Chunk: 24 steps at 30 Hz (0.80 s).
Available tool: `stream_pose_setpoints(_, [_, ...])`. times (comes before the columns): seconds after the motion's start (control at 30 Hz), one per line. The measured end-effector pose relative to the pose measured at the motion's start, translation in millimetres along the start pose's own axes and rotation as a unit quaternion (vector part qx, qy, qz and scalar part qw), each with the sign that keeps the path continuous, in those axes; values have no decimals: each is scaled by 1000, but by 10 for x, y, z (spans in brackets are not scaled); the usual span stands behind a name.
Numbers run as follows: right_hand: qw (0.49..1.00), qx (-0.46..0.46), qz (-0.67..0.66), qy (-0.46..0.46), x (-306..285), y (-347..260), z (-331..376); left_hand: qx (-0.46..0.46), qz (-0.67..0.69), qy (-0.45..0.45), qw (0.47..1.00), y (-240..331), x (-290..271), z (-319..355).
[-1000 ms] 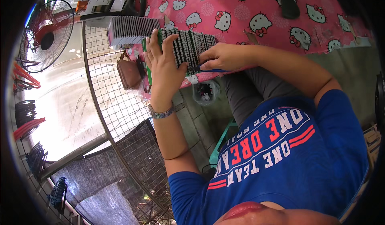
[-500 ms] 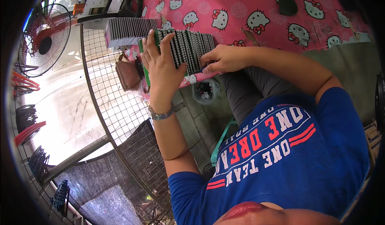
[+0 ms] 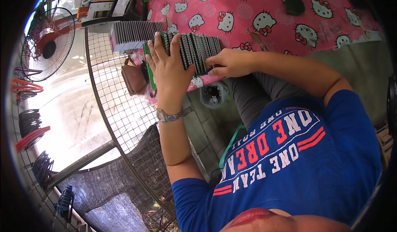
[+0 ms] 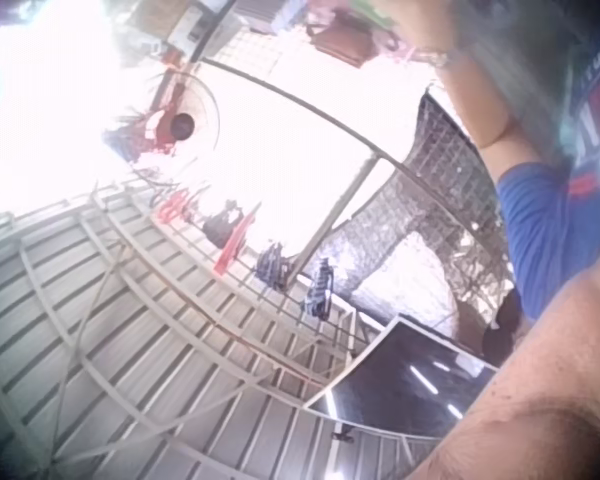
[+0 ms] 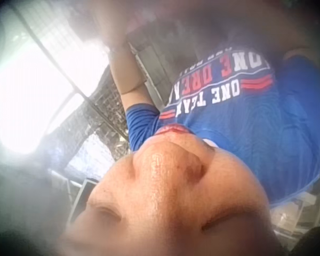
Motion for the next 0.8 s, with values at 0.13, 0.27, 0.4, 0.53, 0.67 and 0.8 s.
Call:
stream_pose_setpoints(0.13, [956,-202,179,112,-107,-41,93,-14,-104,3,995,193,-101,11])
stream_pose_setpoints(0.27, [946,-237,193,112,-81,-97,62,-25,-64,-20,997,190,-60,29])
stream_pose_setpoints(0.4, [970,-183,148,64,-54,-29,-13,-12,-57,-15,998,154,-48,35])
stream_pose_setpoints(0.53, [999,-32,-38,20,20,247,-8,1,-52,-5,999,144,-52,29])
stream_pose_setpoints(0.67, [979,-174,58,88,-50,62,64,-5,-35,-13,999,153,-46,27])
stream_pose_setpoints(0.8, [959,-218,144,107,-42,-9,29,-3,-40,-9,999,153,-59,24])
Point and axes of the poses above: each hand's wrist, its own z-axis away from the middle knuckle, its own x-axis out of the palm, y = z × x, the point moved 6 cm from there along -z, towards the middle knuckle, and after that the axes turned 13 degrees about -z, right-handed, at the moved point
